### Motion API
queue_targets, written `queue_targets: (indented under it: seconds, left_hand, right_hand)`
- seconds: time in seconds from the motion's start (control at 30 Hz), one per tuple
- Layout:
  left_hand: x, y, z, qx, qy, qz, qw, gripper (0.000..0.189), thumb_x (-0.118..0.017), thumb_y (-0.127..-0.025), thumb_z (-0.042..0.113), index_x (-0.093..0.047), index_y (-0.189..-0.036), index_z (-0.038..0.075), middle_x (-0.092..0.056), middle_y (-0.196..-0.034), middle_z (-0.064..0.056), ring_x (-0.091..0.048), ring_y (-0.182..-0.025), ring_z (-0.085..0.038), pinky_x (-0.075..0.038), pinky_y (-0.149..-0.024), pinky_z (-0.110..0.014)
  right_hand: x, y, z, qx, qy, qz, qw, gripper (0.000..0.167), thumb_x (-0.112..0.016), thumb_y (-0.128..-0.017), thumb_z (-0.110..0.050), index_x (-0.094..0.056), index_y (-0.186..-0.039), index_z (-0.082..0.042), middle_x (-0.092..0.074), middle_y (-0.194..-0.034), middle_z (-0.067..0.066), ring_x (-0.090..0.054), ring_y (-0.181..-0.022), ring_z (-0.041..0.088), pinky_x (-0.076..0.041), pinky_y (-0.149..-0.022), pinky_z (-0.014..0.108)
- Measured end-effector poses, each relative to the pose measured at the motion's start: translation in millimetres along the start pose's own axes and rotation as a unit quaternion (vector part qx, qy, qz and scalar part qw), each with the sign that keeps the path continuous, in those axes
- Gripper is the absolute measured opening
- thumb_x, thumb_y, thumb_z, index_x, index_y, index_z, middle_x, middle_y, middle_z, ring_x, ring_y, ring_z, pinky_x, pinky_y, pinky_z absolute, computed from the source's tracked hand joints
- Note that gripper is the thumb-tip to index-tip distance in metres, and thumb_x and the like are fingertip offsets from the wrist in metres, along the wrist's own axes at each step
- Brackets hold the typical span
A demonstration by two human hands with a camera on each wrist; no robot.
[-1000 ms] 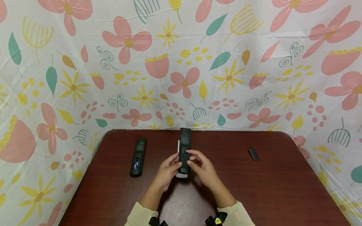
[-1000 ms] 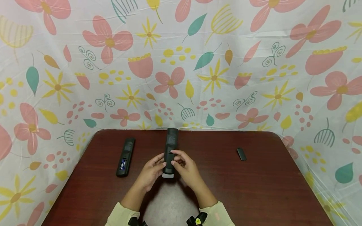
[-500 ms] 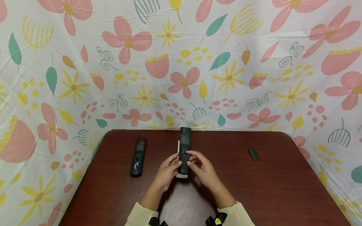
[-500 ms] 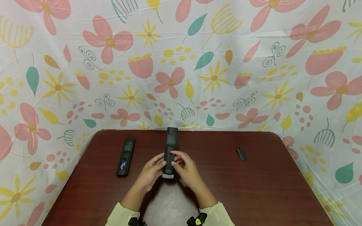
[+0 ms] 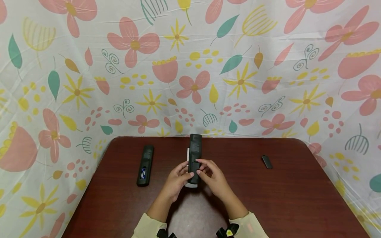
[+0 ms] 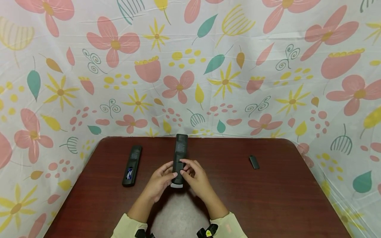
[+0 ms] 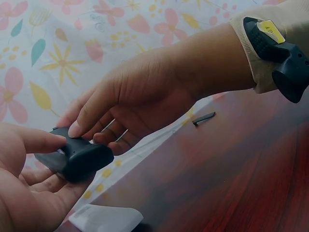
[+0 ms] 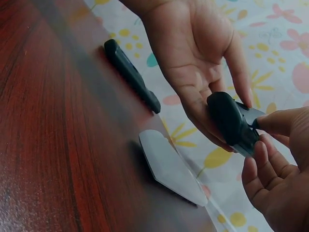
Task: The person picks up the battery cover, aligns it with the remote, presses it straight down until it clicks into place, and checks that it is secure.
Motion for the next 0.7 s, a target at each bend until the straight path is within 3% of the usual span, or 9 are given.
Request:
queue_targets:
  seconds: [0.17, 0.4, 0.7]
  left_hand:
    - [1.1, -0.7, -1.7, 0.004, 0.0, 0.003, 1.0, 0.062, -0.064, -0.096, 0.011, -0.039, -0.153, 0.005, -0.057, -0.137, -0.019, -0.065, -0.113, -0.016, -0.053, -0.097, -0.029]
    - [0.5, -0.6, -0.8, -0.004, -0.005, -0.003, 1.0, 0.064, -0.064, -0.096, 0.01, -0.037, -0.154, 0.004, -0.057, -0.139, -0.02, -0.065, -0.115, -0.017, -0.052, -0.099, -0.03]
    - [1.1, -0.7, -1.3, -0.002, -0.01, 0.001, 0.9999, 0.064, -0.064, -0.095, 0.01, -0.038, -0.154, 0.006, -0.057, -0.14, -0.021, -0.065, -0.115, -0.017, -0.052, -0.1, -0.03]
  right_hand:
    - [-1, 0.0, -4, -0.004, 0.013, -0.002, 0.9999, 0.04, -0.067, -0.096, -0.006, -0.061, -0.135, -0.01, -0.059, -0.106, 0.024, -0.056, -0.088, 0.019, -0.048, -0.075, 0.025]
    - [3, 3.4, -33, -0.003, 0.009, -0.008, 0.9999, 0.038, -0.066, -0.095, -0.003, -0.062, -0.133, -0.003, -0.058, -0.103, 0.027, -0.055, -0.085, 0.015, -0.049, -0.075, 0.024]
    - [4, 3.6, -31, -0.008, 0.008, -0.003, 0.9999, 0.038, -0.067, -0.095, -0.003, -0.063, -0.133, -0.002, -0.059, -0.102, 0.026, -0.055, -0.085, 0.014, -0.049, -0.075, 0.023]
Point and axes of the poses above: each hand's wrist, its own y-axis away from the middle knuckle, its own x-axis out of the back of the hand, z = x × y, the point moved 10 cm from there along -y, towards the middle knuckle
